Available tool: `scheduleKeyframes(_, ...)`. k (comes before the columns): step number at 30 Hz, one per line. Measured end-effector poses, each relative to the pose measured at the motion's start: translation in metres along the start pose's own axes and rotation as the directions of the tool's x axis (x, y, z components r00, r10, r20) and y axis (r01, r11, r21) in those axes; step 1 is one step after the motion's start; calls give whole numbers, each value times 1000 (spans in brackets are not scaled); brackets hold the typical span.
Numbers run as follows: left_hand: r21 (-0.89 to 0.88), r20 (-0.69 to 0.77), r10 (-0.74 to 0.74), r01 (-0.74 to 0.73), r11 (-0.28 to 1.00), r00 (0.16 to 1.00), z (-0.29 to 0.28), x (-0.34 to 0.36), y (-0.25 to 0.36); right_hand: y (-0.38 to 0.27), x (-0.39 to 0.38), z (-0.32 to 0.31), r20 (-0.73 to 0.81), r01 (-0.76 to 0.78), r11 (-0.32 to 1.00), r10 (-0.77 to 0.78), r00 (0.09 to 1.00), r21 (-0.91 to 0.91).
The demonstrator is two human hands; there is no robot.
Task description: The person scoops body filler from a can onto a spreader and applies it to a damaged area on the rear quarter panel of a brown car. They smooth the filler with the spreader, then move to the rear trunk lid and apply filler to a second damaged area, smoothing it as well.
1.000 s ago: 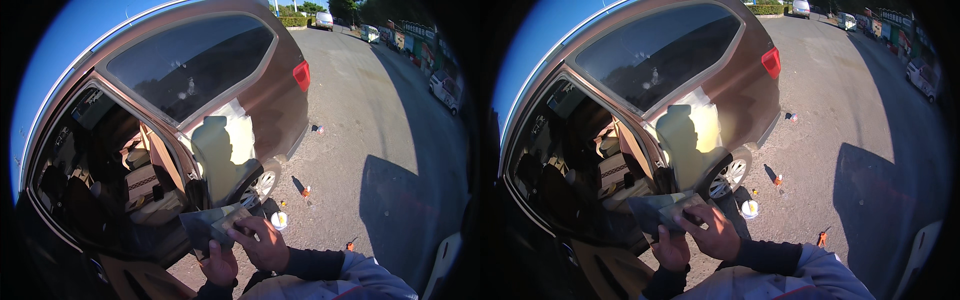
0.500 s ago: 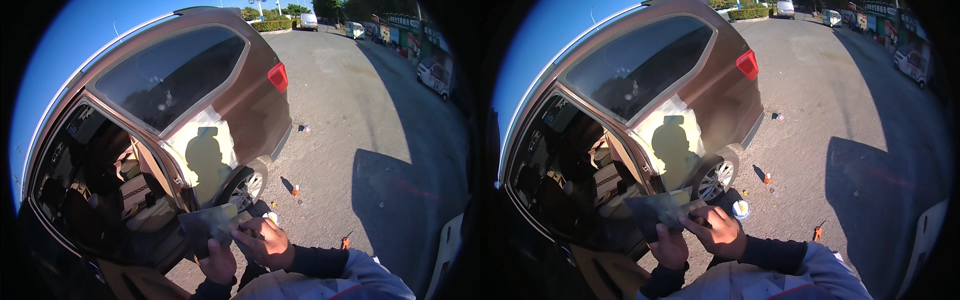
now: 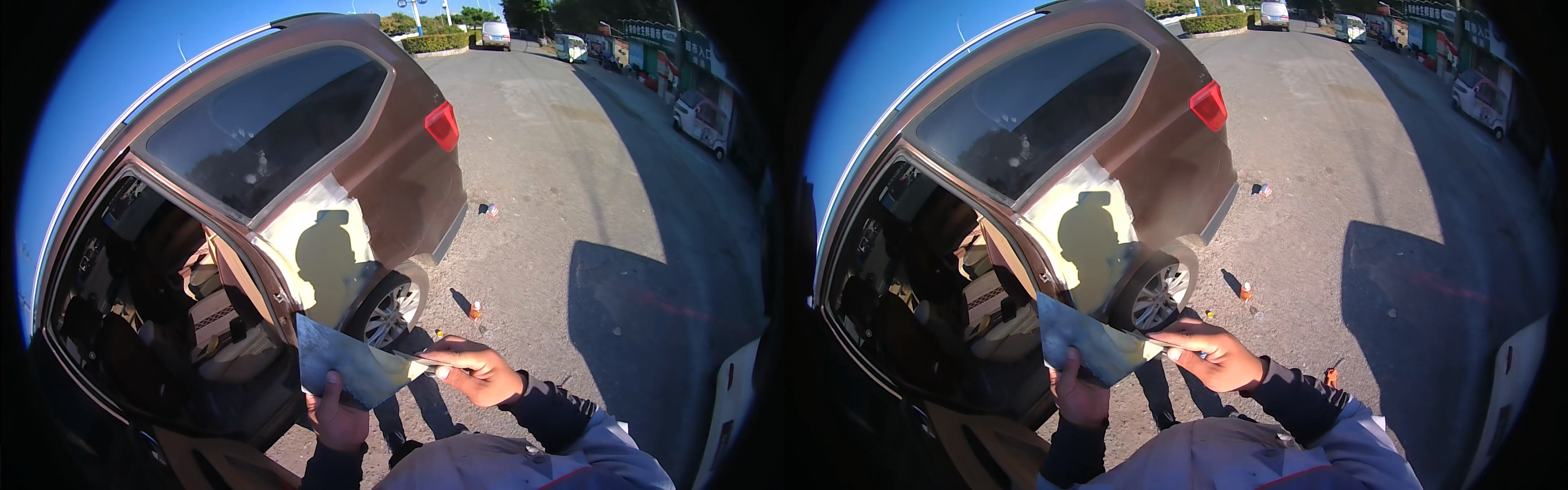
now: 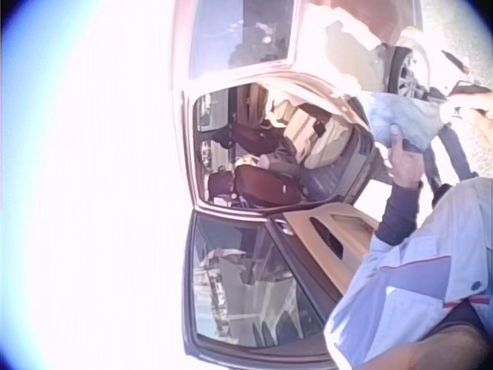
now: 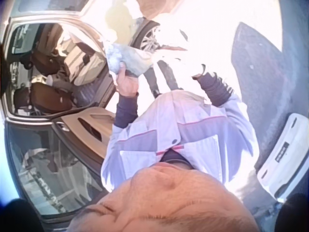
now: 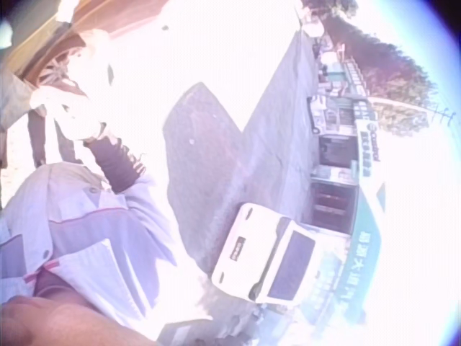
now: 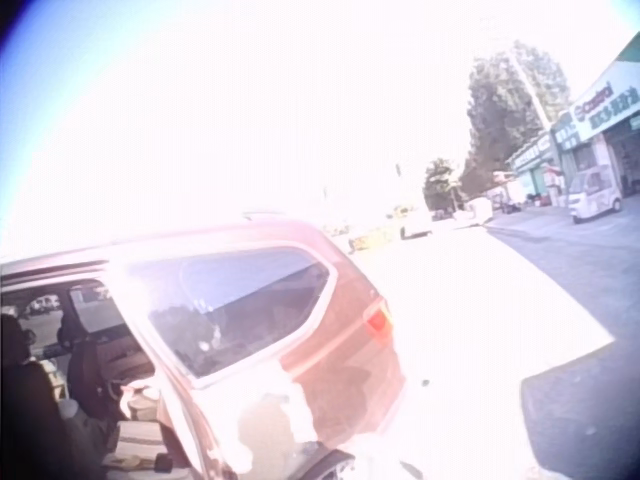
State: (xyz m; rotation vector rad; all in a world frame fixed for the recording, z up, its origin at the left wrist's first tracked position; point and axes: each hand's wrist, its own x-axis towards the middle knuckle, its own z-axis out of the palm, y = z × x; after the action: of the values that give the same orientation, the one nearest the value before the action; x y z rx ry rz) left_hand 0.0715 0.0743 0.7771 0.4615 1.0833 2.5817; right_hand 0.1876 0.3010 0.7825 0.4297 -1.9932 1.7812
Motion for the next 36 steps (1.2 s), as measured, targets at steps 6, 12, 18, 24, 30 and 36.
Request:
scheduleKeyframes(6,46,-25,248,-247,968,968,9,-1,-18,-3,3,18,-296,36,863,-212,932,-504)
scheduleKeyframes(12,119,188,335,-360,925,923,24,-4,-28,-3,-4,49,-111,158,692,-327,938,-705)
scheduleKeyframes(18,119,240,356,-392,912,903,32,-4,-34,-12,-4,38,-320,53,687,-403,857,-724)
scheduleKeyframes(24,139,181,355,-381,914,917,38,0,-31,-20,-8,38,-254,148,713,-425,869,-686)
scheduleKeyframes(30,150,293,414,-469,870,862,35,-4,-41,-12,-13,41,-246,95,683,-385,889,-724)
scheduleKeyframes(36,131,183,366,-392,911,912,31,0,-25,-20,-20,24,-246,115,715,-380,892,-689)
